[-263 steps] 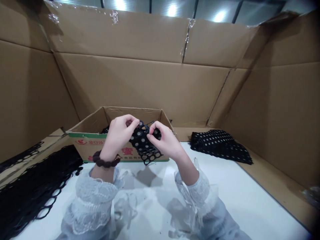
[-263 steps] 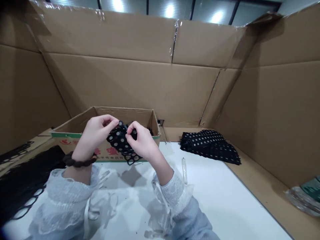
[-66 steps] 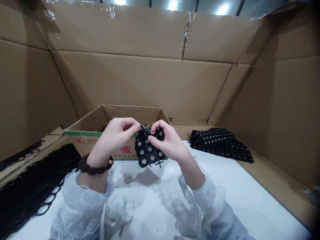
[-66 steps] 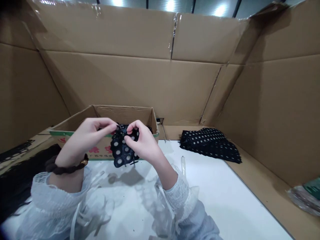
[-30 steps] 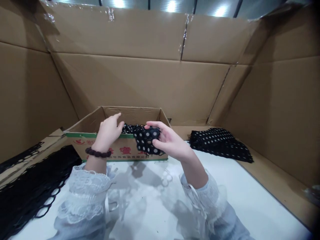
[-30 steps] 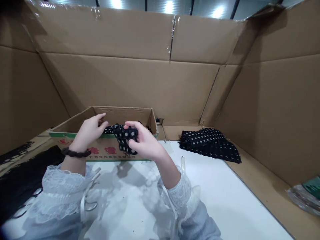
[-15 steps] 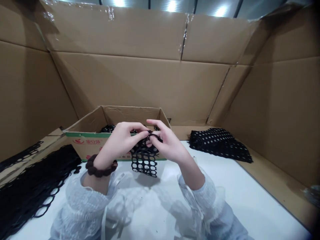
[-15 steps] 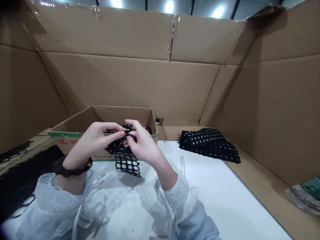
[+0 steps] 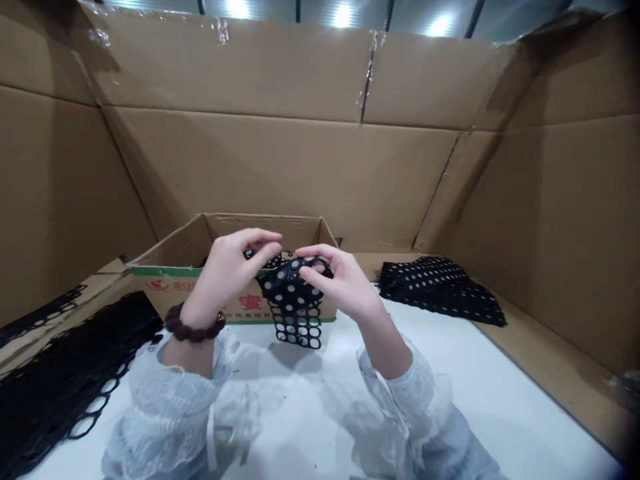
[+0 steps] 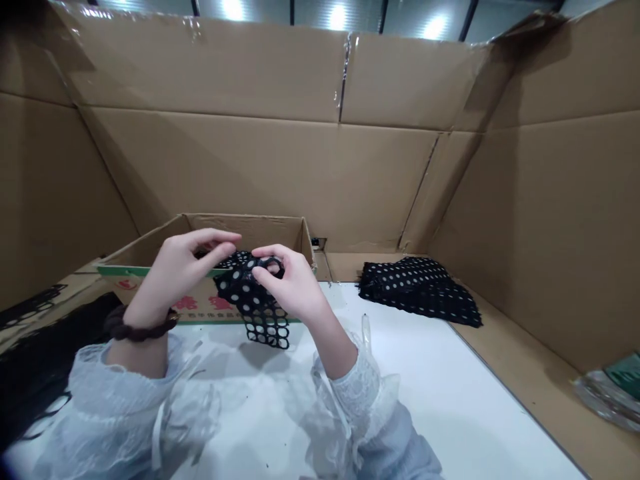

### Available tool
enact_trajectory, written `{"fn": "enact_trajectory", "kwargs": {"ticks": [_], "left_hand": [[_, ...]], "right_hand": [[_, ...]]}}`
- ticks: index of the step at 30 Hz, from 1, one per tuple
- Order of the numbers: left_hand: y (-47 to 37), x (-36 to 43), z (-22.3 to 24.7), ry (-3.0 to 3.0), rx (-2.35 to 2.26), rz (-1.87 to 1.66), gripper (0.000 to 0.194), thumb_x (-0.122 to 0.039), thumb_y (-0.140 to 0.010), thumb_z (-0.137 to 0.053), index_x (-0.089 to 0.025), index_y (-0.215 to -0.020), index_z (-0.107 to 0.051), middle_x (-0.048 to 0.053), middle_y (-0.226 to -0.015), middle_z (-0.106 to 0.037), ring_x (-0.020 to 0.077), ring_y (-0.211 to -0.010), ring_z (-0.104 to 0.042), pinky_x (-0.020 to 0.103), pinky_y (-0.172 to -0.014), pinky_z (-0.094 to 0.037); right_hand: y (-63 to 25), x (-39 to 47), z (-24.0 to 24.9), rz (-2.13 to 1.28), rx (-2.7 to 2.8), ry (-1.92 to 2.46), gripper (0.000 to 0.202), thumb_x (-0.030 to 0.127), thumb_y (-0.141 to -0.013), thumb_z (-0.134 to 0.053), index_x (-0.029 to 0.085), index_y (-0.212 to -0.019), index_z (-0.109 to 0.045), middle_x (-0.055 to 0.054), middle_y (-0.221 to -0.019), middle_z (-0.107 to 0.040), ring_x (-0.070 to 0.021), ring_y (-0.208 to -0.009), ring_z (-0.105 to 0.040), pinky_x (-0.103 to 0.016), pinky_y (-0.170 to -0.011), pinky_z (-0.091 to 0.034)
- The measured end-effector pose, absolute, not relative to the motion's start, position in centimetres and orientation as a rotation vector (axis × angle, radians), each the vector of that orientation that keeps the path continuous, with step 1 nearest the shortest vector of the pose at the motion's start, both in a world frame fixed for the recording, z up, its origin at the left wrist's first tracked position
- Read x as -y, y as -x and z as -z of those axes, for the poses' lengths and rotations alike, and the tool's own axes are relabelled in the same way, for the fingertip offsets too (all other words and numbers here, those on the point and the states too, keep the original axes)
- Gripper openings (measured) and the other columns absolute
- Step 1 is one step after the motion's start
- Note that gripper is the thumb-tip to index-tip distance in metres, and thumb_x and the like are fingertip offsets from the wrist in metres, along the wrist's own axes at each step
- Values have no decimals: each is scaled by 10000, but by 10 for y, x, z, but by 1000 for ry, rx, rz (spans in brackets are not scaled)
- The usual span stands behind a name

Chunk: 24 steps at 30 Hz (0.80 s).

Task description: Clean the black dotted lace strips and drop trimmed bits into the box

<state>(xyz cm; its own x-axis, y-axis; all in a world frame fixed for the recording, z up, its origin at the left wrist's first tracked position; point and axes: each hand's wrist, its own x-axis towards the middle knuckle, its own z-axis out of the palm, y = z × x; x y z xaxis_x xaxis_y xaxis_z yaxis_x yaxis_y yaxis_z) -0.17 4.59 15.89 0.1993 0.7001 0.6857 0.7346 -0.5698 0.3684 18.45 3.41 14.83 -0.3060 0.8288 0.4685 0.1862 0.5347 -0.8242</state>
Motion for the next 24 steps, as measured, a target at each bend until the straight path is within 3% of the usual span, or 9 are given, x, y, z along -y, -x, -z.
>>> {"fn": "enact_trajectory", "kwargs": {"ticks": [4,8,13,20,24], "left_hand": [[-12,-22,-169,2607,1353,1130,242,-396,-780,-566,-239,-929,-674,-10,-918,-697,161,-828,-624,239,-744,-439],[-15,-22,-168,2607,1377,1035,259,-339,-853,-450,-211,-843,-675,-6,-786,-696,140,-684,-616,227,-624,-411],[2,-48,-156,2038,1636,1456,315,-322,-891,-341,-166,-899,-614,24,-711,-661,139,-649,-609,227,-612,-426],[17,-72,-146,2145,1646,1198,344,-301,-828,-458,-153,-1111,-584,91,-1054,-651,213,-923,-606,320,-830,-440],[2,-37,-164,2521,1443,1261,265,-372,-838,-471,-214,-948,-653,5,-931,-686,152,-832,-619,226,-738,-448]], "right_hand": [[-179,-34,-142,-830,1750,821,308,150,-747,-545,176,-1046,-478,-12,-775,-614,-126,-715,-590,-282,-705,-461],[-177,-31,-141,-828,1788,800,331,110,-759,-490,194,-1073,-425,14,-724,-577,-116,-664,-580,-277,-688,-454],[-183,-28,-146,-684,1829,809,214,76,-759,-433,187,-918,-525,-8,-811,-588,-121,-742,-564,-261,-682,-434],[-187,-33,-149,-709,1741,886,132,155,-775,-465,163,-827,-586,-12,-797,-610,-102,-687,-533,-251,-675,-422],[-186,-34,-149,-813,1760,866,191,218,-723,-583,160,-905,-565,-9,-792,-604,-104,-686,-547,-237,-647,-429]]}}
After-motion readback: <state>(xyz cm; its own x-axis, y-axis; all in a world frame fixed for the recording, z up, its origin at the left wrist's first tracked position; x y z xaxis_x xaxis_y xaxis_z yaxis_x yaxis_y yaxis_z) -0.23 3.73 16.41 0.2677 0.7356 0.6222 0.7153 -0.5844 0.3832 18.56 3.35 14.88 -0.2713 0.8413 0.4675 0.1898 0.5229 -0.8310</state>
